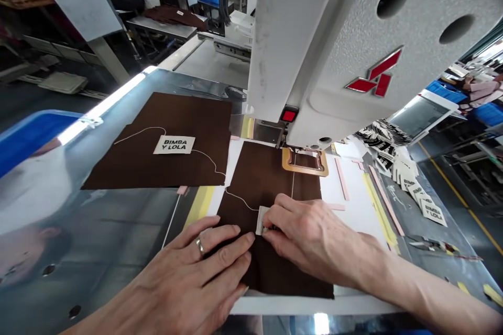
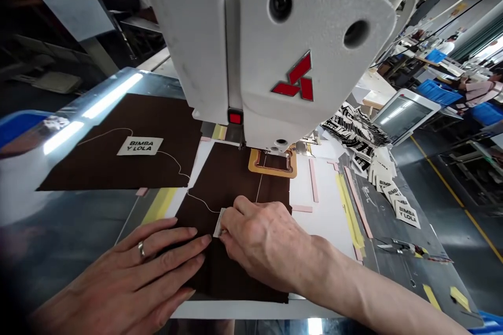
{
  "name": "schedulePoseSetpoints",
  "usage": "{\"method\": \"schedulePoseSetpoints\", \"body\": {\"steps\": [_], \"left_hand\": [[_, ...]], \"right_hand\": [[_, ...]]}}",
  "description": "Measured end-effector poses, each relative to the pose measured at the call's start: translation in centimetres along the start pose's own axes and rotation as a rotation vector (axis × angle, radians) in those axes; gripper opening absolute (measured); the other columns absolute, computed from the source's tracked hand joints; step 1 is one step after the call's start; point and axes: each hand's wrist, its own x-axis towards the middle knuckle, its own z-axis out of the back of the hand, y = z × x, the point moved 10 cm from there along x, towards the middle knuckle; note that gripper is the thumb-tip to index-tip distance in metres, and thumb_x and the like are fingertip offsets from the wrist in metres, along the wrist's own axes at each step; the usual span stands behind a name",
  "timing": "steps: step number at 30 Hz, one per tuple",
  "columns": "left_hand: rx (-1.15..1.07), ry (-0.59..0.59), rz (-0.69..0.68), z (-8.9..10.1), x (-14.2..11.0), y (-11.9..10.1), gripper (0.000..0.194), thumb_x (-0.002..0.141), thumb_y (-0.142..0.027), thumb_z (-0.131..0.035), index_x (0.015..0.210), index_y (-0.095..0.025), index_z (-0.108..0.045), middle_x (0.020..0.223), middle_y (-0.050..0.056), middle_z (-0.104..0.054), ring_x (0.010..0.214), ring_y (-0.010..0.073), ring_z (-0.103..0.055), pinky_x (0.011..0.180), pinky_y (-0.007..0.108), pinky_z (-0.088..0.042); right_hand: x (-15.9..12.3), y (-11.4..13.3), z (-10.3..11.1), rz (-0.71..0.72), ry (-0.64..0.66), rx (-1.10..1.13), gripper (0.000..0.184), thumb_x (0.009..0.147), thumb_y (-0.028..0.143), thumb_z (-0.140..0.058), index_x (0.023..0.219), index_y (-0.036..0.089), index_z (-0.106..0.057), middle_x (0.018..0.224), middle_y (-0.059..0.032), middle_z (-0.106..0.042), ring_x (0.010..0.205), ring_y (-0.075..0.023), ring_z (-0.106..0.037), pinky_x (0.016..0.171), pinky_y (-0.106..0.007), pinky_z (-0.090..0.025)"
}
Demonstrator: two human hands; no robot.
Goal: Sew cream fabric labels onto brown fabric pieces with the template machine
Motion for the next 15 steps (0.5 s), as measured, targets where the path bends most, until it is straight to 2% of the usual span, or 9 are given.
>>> {"method": "schedulePoseSetpoints", "body": {"steps": [4, 10, 13, 15], "left_hand": [[0.064, 0.040, -0.047, -0.3, -0.1, -0.4, 0.025, 0.107, -0.022, -0.058, 0.126, -0.023, -0.074, 0.136, 0.000, -0.076, 0.131, 0.0181, -0.065, 0.132, 0.036, -0.027], [-0.050, -0.081, -0.016, -0.1, -0.1, 0.1, 0.024, 0.112, -0.027, -0.053, 0.119, -0.023, -0.075, 0.127, 0.000, -0.079, 0.126, 0.0167, -0.067, 0.129, 0.034, -0.030], [-0.046, -0.075, 0.013, 0.5, 0.1, 0.8, 0.021, 0.110, -0.020, -0.057, 0.120, -0.021, -0.075, 0.127, 0.002, -0.079, 0.128, 0.0177, -0.066, 0.128, 0.035, -0.033], [0.046, -0.044, 0.065, 1.2, 0.2, 0.5, 0.019, 0.108, -0.018, -0.060, 0.120, -0.018, -0.075, 0.130, 0.006, -0.077, 0.128, 0.0201, -0.066, 0.125, 0.036, -0.036]], "right_hand": [[-0.1, -0.1, 0.0, -0.002, -0.010, 0.036, 0.008, 0.110, 0.020, -0.057, 0.104, 0.019, -0.061, 0.094, 0.0002, -0.057, 0.068, -0.0151, -0.052, 0.056, -0.033, -0.033], [0.0, -0.7, -0.1, -0.022, -0.011, 0.010, 0.014, 0.113, 0.021, -0.050, 0.105, 0.019, -0.061, 0.095, -0.0006, -0.057, 0.069, -0.0165, -0.052, 0.055, -0.033, -0.035], [-0.4, -0.5, -0.2, -0.009, -0.010, 0.033, 0.014, 0.113, 0.021, -0.052, 0.103, 0.020, -0.062, 0.094, -0.0016, -0.059, 0.070, -0.0175, -0.057, 0.055, -0.034, -0.037], [-0.9, 0.3, -0.1, 0.033, -0.062, 0.084, 0.017, 0.112, 0.018, -0.051, 0.098, 0.021, -0.061, 0.091, -0.0019, -0.060, 0.067, -0.0169, -0.059, 0.053, -0.034, -0.039]]}}
